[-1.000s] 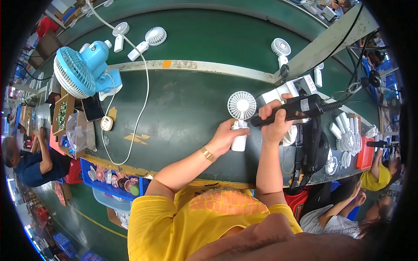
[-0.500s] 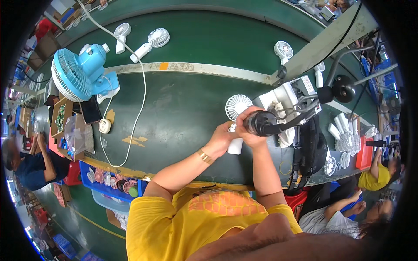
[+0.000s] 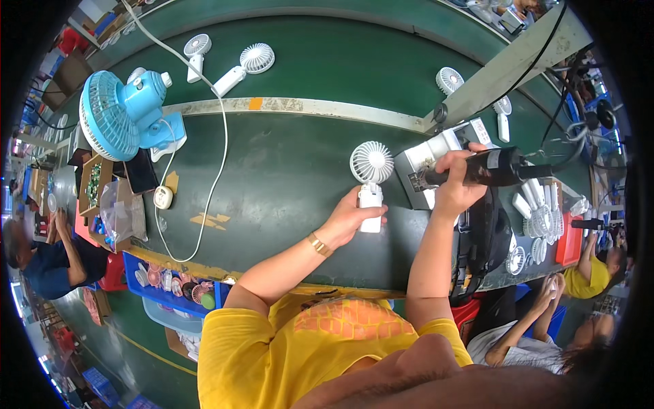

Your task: The person takes mini fans from a conveyor belt, fastens screws into each fan using an electric screwdriver, and places the assembled fans back onto the conveyor belt.

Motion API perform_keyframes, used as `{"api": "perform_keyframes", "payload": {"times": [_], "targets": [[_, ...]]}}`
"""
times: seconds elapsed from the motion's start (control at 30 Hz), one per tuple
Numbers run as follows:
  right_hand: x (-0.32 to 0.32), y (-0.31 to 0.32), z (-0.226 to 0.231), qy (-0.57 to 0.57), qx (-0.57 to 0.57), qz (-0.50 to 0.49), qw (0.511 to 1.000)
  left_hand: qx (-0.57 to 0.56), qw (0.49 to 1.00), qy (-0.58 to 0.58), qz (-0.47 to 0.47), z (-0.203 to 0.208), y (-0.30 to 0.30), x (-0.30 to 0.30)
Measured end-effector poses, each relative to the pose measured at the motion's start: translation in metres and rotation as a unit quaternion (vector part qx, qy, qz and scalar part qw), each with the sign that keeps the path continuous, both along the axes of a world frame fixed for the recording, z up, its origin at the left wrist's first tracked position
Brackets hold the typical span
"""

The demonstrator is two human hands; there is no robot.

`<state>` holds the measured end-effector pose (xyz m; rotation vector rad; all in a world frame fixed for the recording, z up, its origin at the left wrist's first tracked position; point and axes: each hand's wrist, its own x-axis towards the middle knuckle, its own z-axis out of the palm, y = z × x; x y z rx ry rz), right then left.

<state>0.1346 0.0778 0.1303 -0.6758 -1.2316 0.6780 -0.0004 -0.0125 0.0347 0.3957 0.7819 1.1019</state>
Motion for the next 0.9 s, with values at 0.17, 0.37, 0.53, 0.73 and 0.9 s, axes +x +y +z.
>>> {"api": "perform_keyframes", "payload": {"times": [0.17,0.37,0.53,0.73,0.9], "targets": [[-0.005,-0.004,-0.008,0.031,-0.062,0.047,0.996,0.027,0.999,0.008,-0.018,-0.004,-0.001,0.003],[-0.028,-0.026,-0.025,0.146,-0.088,0.165,0.971,0.016,0.995,0.076,-0.057,-0.012,-0.002,0.007],[-0.038,-0.031,-0.029,0.132,-0.093,0.2,0.966,0.048,0.989,0.131,-0.045,-0.012,-0.003,0.009],[-0.043,-0.029,-0.039,0.165,-0.083,0.207,0.961,0.035,0.991,0.128,-0.023,-0.011,-0.006,0.011],[-0.047,-0.03,-0.051,0.171,-0.099,0.2,0.96,0.047,0.986,0.162,-0.01,-0.011,-0.007,0.014]]}}
